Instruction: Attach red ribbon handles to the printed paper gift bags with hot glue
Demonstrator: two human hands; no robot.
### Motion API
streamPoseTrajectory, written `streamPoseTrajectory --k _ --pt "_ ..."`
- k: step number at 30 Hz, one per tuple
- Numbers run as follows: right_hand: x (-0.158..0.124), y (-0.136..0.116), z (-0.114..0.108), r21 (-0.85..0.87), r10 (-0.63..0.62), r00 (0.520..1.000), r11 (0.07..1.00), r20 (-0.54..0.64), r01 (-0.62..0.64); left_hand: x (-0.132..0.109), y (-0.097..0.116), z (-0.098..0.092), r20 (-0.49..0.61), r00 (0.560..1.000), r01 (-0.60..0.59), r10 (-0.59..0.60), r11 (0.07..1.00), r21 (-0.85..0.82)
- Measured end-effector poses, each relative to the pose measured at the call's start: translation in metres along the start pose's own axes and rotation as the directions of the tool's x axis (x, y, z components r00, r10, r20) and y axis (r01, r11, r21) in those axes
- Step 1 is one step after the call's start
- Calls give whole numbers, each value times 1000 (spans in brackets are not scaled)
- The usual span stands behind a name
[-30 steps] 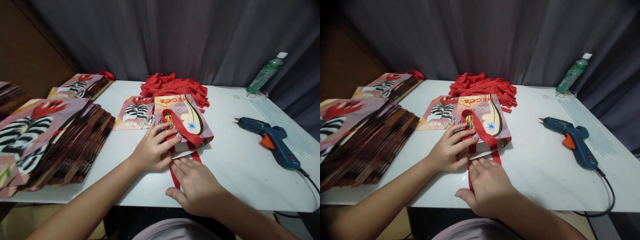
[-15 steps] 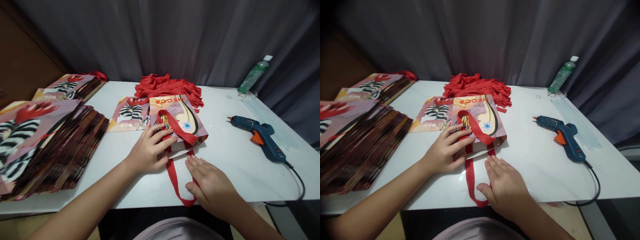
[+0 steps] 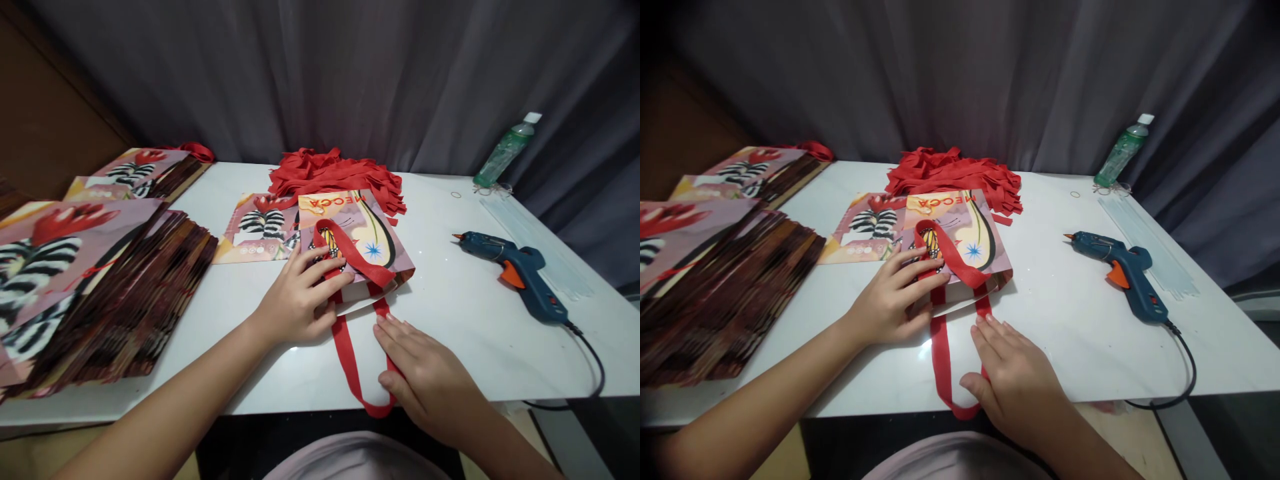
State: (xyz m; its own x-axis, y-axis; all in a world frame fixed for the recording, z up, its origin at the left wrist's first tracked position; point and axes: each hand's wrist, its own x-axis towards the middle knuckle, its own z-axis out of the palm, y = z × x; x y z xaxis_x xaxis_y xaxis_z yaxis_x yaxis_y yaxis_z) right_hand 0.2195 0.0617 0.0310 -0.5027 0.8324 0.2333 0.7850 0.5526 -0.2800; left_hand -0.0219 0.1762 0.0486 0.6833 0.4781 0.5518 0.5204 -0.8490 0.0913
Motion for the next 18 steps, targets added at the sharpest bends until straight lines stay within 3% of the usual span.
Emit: streamPoseTrajectory --k 8,18 --pt "18 9 3 -69 79 995 995 65 -74 1 0 -1 4 1000 0 0 1000 -22" --pt "20 8 5 -74 50 999 996 0 -50 0 1 -2 19 1000 15 -15 1000 0"
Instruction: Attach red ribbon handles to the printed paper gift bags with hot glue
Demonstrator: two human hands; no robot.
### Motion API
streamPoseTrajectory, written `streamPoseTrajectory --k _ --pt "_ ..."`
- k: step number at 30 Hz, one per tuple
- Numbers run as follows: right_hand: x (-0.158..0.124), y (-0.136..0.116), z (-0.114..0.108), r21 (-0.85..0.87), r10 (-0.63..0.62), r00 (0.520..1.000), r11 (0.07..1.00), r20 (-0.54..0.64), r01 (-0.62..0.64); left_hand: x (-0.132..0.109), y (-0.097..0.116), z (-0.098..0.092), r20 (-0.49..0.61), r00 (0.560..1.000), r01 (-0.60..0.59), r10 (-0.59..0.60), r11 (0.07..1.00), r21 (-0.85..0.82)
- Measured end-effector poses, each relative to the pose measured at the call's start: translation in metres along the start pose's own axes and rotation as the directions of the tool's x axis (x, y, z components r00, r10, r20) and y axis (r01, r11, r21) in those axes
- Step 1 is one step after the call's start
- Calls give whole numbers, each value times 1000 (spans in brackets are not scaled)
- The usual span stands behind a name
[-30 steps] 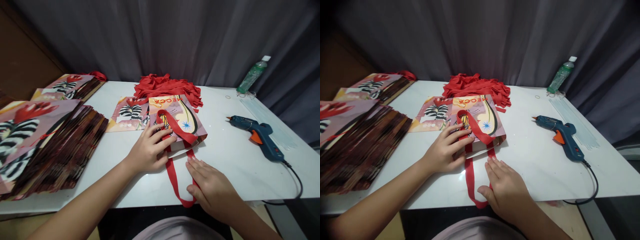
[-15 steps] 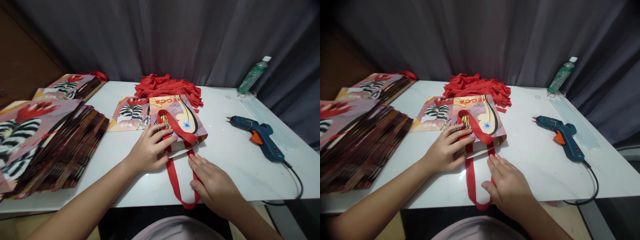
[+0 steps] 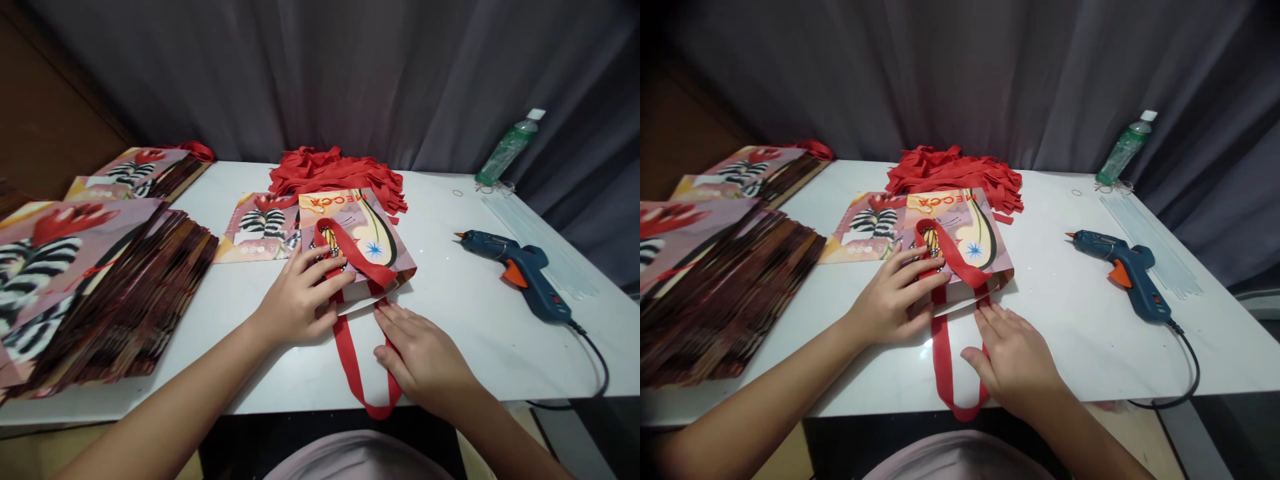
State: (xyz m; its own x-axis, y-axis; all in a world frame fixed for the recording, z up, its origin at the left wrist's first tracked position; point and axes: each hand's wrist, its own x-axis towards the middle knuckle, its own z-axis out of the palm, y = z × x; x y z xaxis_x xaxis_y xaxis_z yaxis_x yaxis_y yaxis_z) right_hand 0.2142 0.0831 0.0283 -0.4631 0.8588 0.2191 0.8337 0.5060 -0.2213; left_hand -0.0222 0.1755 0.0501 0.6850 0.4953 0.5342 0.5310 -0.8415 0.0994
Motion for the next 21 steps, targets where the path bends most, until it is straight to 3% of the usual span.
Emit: streamPoseTrajectory --k 3,7,13,21 --pt "-1 0 0 3 -32 991 999 -129 33 0 1 0 12 1000 11 -11 1000 8" --pt "5 4 -10 16 -79 914 995 -399 93 0 2 -1 9 1000 8 -8 1000 23" --pt "22 9 -25 -29 -53 971 998 -235 47 1 6 -11 66 997 46 -51 996 81" --pt "25 6 -24 84 -16 973 996 -228 36 5 15 -15 181 969 147 -169 980 132"
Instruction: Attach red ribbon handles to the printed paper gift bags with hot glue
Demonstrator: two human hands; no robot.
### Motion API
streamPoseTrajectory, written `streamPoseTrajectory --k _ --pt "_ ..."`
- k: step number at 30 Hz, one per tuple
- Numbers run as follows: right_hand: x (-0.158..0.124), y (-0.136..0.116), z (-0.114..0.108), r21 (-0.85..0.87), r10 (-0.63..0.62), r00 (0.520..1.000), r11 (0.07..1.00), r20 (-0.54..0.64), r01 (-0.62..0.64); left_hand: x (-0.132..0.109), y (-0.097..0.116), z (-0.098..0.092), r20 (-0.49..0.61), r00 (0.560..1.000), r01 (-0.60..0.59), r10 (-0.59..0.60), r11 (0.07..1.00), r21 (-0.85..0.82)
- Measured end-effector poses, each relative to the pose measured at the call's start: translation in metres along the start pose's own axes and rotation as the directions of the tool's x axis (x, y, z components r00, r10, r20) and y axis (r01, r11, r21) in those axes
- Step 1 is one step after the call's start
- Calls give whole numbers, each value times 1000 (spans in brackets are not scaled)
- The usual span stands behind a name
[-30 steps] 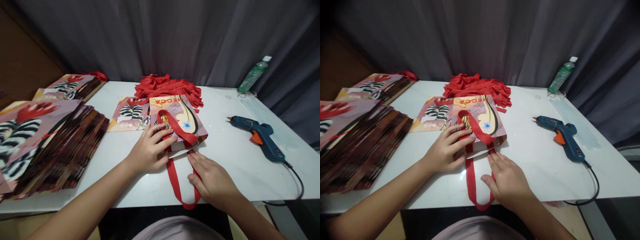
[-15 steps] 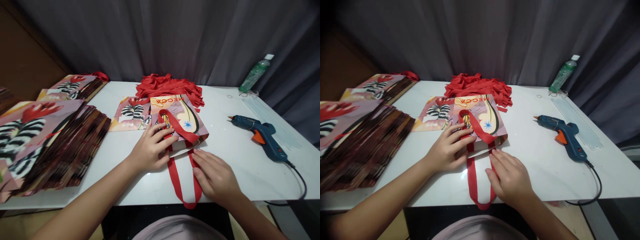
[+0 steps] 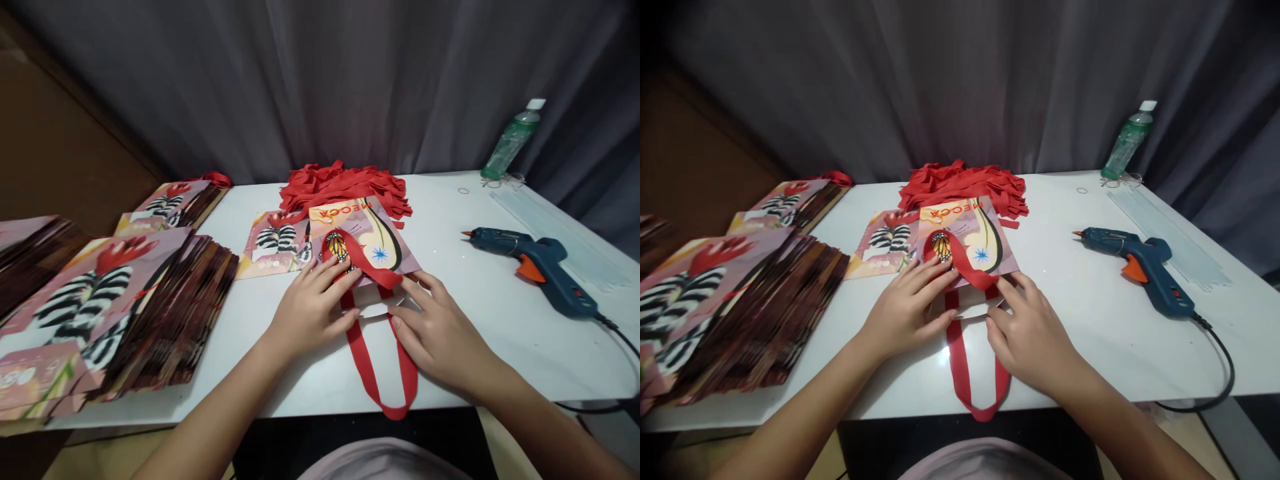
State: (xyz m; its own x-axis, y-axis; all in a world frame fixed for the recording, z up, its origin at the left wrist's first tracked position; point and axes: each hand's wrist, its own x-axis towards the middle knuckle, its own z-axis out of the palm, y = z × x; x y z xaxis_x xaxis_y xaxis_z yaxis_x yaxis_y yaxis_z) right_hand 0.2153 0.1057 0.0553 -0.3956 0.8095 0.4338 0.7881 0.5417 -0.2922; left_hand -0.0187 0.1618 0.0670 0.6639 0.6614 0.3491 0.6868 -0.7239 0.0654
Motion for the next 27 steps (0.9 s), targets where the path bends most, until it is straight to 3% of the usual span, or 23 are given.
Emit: streamPoseTrajectory --k 5,10,13,18,27 --pt "3 1 1 18 0 1000 1000 -29 0 3 10 3 7 993 114 -114 993 28" --pt "-5 6 2 145 -32 983 988 -179 58 3 9 6 5 993 121 -121 993 5" --pt "-10 9 7 175 -25 997 984 -77 38 4 7 7 -6 994 108 -108 994 -13" --pt "-10 10 14 43 -15 996 999 88 12 5 6 7 -19 995 96 -96 995 -21" --pt "-9 9 16 -14 -21 992 1000 128 23 6 6 8 -7 995 104 -104 995 -7"
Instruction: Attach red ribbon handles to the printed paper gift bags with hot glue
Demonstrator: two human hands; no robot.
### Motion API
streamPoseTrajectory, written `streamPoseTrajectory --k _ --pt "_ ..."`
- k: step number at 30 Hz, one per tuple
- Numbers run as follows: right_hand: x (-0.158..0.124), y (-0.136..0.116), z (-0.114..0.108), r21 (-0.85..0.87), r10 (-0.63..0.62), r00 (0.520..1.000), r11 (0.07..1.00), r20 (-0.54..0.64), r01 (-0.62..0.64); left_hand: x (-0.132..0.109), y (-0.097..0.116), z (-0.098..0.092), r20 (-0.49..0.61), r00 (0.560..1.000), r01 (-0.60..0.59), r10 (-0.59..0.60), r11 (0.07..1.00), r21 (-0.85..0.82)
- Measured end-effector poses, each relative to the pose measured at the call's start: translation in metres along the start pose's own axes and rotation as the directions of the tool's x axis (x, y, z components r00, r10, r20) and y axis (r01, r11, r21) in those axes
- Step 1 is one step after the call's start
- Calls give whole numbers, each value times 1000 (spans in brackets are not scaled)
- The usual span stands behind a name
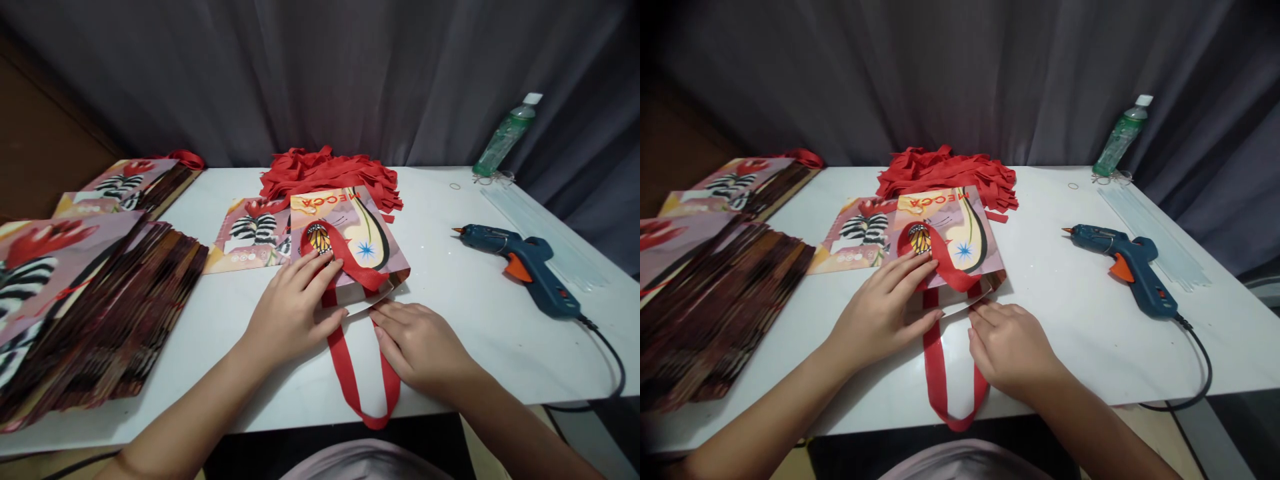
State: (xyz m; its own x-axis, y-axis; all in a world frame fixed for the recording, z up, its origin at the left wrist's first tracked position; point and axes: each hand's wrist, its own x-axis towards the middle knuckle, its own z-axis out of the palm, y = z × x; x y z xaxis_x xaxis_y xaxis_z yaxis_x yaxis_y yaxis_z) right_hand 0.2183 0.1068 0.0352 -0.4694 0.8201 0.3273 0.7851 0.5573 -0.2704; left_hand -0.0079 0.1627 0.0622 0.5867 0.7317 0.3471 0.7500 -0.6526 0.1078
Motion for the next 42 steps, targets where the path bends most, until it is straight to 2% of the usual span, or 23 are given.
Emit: streamPoseTrajectory --k 4,8,10,13,17,35,39,42 --pt "0 1 -1 -6 -18 999 1000 -37 18 0 1 0 -2 1000 1 -1 1000 -3" --pt "1 -7 -3 24 -145 984 989 -104 148 -1 2 -1 -3 1000 10 -10 1000 -8" --pt "3 -14 -3 55 -212 975 975 -64 215 -1 2 -1 8 1000 18 -18 1000 -16" --pt "7 -26 -1 76 -251 968 966 29 248 -2 2 -2 19 999 31 -30 999 -22" --pt "9 -34 5 82 -256 962 965 92 249 -2 1 0 26 999 37 -37 999 -34" --pt "6 -32 12 90 -271 959 961 89 263 -1 2 -1 32 999 41 -40 999 -32" --pt "4 -29 5 89 -293 955 954 51 288 -2 2 0 32 999 41 -40 999 -26" --pt "2 -22 -10 97 -274 960 955 -61 279 -2 2 0 27 999 37 -37 999 -11"
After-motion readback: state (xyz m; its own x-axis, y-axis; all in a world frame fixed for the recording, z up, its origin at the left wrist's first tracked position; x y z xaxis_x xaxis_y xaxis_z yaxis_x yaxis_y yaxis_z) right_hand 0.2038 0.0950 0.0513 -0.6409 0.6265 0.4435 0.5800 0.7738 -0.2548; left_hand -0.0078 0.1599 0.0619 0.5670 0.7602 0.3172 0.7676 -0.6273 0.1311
